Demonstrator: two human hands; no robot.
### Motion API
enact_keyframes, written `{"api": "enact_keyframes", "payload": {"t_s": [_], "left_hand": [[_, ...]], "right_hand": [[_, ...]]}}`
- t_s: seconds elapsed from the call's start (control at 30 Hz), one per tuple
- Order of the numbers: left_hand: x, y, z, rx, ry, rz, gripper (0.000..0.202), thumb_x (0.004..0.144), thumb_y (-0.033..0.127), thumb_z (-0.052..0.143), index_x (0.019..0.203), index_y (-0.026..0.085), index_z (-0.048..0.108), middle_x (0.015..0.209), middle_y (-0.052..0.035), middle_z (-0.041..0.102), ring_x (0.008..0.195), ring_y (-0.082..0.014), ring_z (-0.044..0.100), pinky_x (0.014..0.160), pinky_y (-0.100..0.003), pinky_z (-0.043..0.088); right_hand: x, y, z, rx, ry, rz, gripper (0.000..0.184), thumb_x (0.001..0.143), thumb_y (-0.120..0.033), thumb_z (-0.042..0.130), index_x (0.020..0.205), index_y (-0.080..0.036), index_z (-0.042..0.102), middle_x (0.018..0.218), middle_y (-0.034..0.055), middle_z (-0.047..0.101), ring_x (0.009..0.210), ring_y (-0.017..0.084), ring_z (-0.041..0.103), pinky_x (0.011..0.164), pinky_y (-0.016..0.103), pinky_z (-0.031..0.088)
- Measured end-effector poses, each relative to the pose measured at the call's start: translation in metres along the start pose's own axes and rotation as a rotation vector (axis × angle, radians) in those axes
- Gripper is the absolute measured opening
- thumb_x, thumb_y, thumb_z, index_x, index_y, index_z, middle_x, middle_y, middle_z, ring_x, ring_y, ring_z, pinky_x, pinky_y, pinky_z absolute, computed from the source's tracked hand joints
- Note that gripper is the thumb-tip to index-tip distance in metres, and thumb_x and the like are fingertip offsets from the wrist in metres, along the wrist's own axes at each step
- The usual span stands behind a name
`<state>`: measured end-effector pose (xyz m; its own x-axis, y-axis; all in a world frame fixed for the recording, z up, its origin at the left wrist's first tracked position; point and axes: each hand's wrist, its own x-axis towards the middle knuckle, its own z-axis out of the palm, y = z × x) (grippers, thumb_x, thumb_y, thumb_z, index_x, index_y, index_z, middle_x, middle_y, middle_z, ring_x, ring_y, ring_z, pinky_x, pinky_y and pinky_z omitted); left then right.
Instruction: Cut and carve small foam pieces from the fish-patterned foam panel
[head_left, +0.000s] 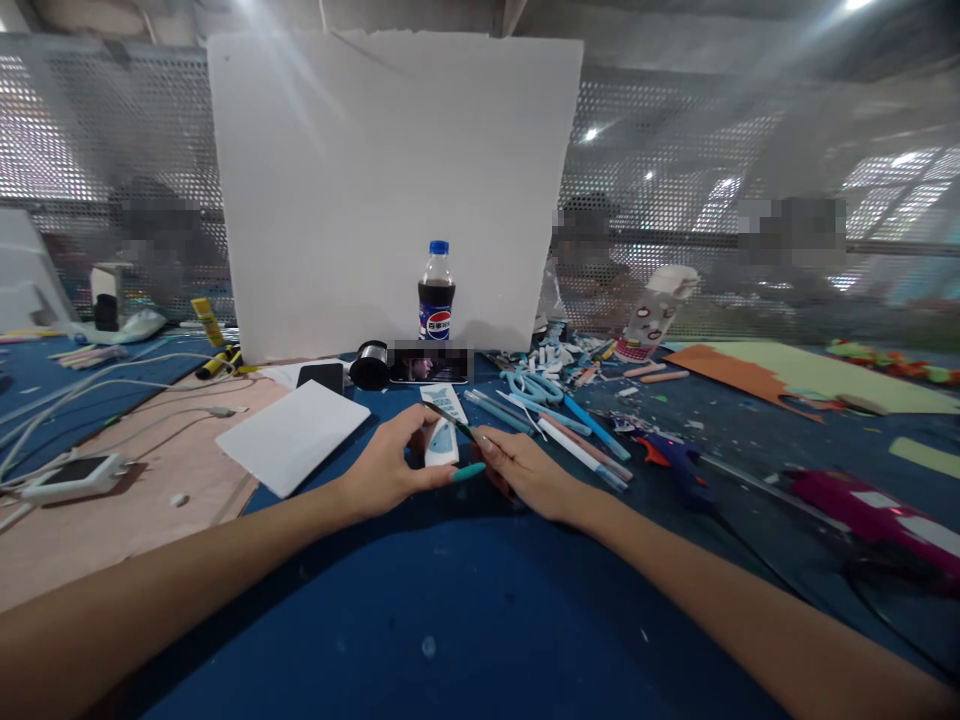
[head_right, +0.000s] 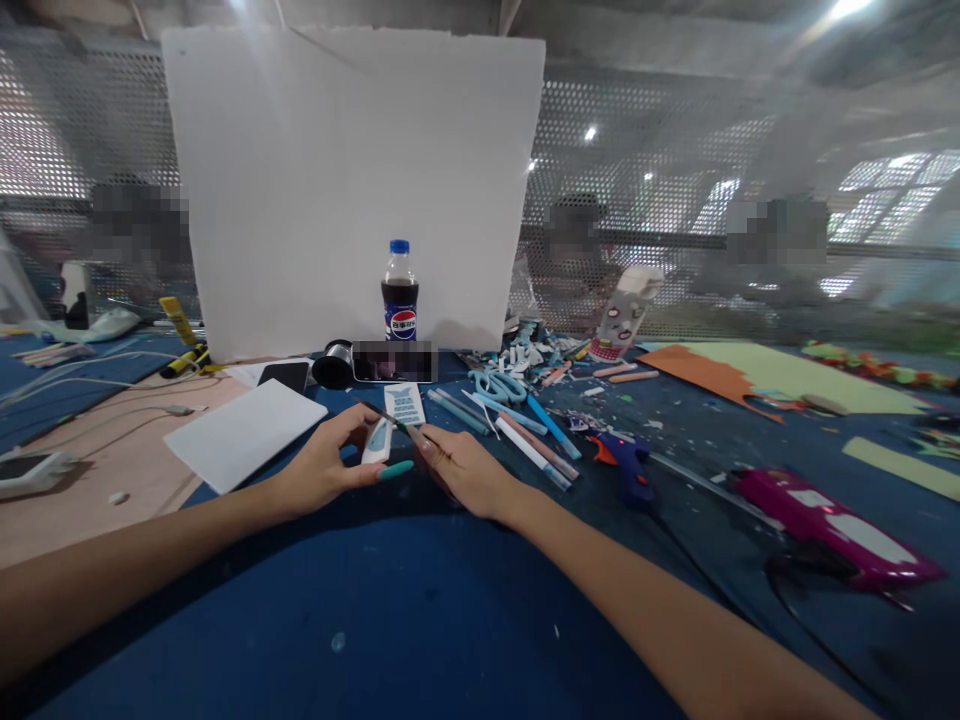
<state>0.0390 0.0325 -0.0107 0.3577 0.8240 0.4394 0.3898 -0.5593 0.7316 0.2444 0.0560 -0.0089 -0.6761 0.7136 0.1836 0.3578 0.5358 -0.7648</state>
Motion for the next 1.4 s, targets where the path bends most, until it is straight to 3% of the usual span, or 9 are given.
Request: {"api": "enact_keyframes", "payload": {"t_s": [0.83, 1.4], "left_hand": [[-0.0005, -0.0027, 0.0009, 0.007, -0.010, -0.020, 0.038, 0.071, 0.041, 0.065, 0.095, 0.017, 0.047, 0.080, -0.0011, 0.050, 0.063, -0.0126, 0.047, 0.059, -0.028, 0.043], [-0.0050, -0.0010, 0.0021, 0.208, 0.045, 0.045, 0.037, 0.070, 0.043, 0.064, 0.087, 0.017, 0.044, 0.075, 0.0008, 0.044, 0.063, -0.0136, 0.045, 0.058, -0.028, 0.041]], "right_hand": [[0.0001, -0.0004, 0.0007, -0.060, 0.017, -0.008, 0.042, 0.090, -0.053, 0.024, 0.073, -0.018, 0.040, 0.049, -0.0050, 0.041, 0.042, 0.008, 0.039, 0.045, 0.021, 0.029], [-0.0012, -0.0048, 0.0002, -0.114, -0.002, -0.014, 0.044, 0.090, -0.055, 0.021, 0.071, -0.019, 0.038, 0.048, -0.0048, 0.041, 0.043, 0.009, 0.039, 0.046, 0.022, 0.029]]}}
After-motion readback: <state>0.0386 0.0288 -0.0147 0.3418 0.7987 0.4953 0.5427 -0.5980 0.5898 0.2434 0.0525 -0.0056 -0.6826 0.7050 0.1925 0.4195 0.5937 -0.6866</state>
